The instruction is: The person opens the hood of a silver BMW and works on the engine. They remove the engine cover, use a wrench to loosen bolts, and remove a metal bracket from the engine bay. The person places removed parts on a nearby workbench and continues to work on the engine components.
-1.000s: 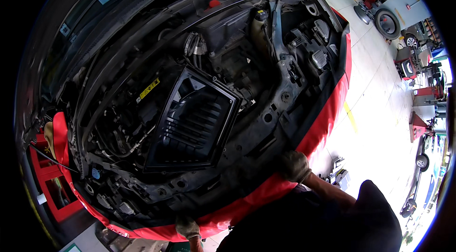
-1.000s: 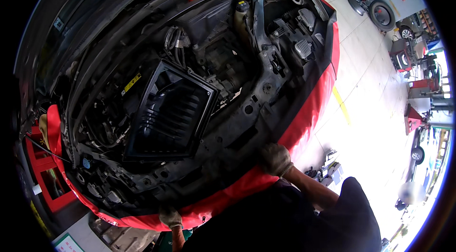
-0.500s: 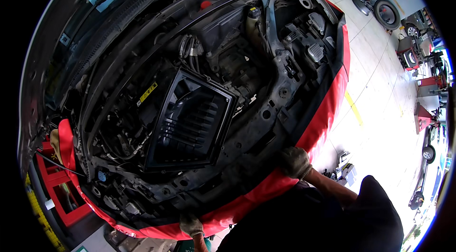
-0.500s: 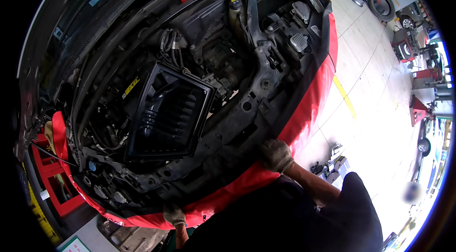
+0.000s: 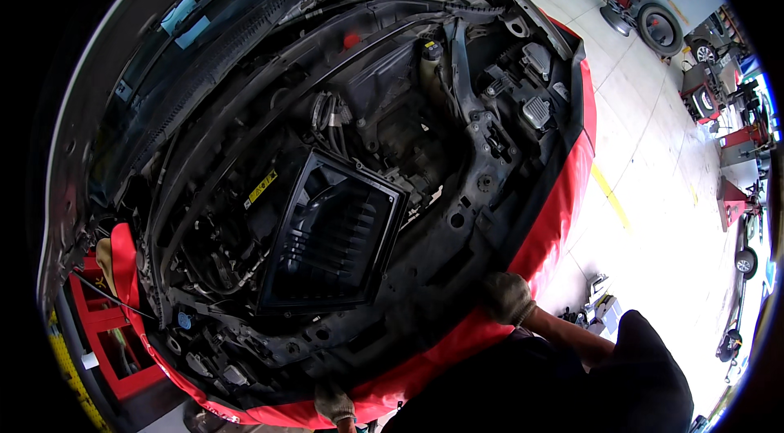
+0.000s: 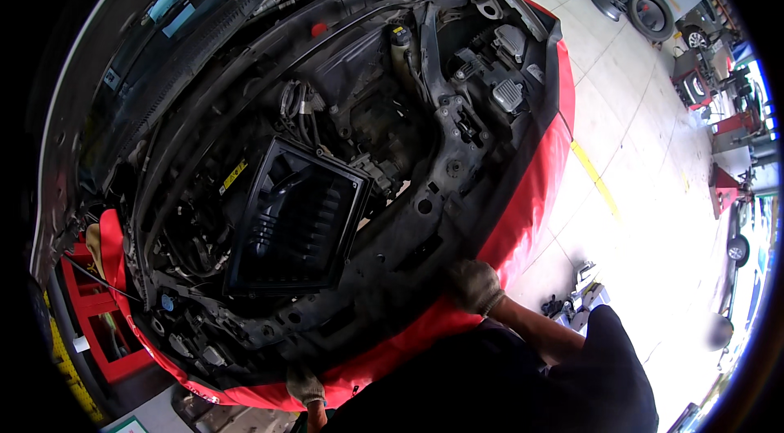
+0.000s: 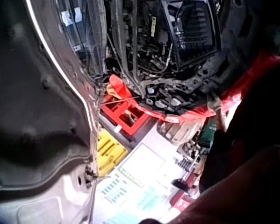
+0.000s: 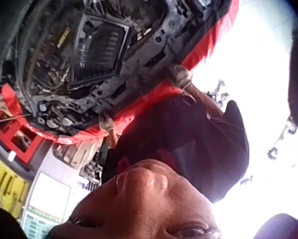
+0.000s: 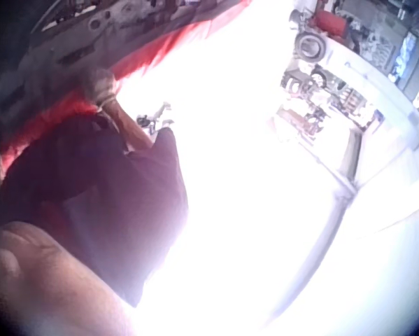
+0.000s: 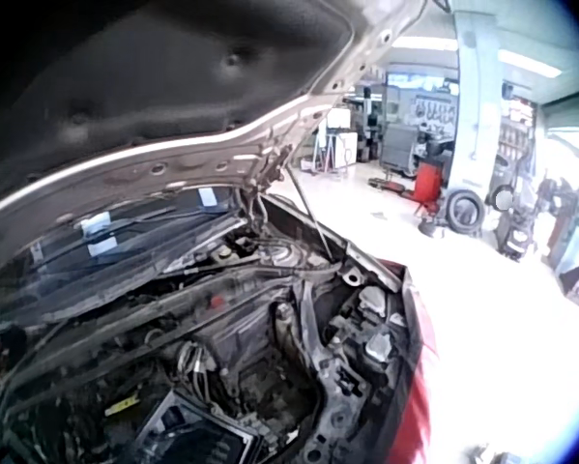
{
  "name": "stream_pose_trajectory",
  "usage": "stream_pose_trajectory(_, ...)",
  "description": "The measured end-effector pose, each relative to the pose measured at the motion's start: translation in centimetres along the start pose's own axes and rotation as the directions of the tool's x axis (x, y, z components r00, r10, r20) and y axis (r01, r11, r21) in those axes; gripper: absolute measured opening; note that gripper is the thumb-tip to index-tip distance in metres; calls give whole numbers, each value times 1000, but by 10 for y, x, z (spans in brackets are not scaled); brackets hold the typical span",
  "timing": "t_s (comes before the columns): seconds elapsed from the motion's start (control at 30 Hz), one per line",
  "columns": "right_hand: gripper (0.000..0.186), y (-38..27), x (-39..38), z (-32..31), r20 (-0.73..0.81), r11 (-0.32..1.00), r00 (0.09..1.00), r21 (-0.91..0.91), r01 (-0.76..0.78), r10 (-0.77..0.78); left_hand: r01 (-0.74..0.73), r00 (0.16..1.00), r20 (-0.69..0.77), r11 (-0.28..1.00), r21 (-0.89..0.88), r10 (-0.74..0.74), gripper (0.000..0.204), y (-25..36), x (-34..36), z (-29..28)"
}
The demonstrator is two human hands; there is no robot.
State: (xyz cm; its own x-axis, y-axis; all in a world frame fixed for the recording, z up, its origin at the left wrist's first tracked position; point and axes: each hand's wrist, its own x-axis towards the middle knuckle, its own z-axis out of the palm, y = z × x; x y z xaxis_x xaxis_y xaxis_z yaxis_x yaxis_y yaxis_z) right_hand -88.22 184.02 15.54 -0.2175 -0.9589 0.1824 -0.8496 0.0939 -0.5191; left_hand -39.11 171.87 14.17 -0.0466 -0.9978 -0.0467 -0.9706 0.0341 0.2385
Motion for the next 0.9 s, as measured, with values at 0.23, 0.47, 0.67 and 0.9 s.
stream_pose_trajectory(0.23, 15, 0, -2, 1, 31, 1000, 999, -6, -28, 28, 46, 999, -12, 992, -117, -48, 36, 10, 2, -1)
stream_pose_trajectory(0.47, 16, -2, 3, -6, 14, 1000, 1000, 1, 9, -9, 24, 999, -40, 998, -60, -27, 36, -2, 2, 6)
stream_pose_trajectory(0.67, 15, -2, 7, -4, 18, 997, 997, 31, 76, -77, 30, 998, -47, 997, -72, -33, 34, 1, -2, 1)
stream_pose_trajectory(0.9, 17, -6, 3, 3, 84, 985, 991, -130, 115, -104, 134, 991, -9, 990, 39, -134, 25, 11, -2, -8)
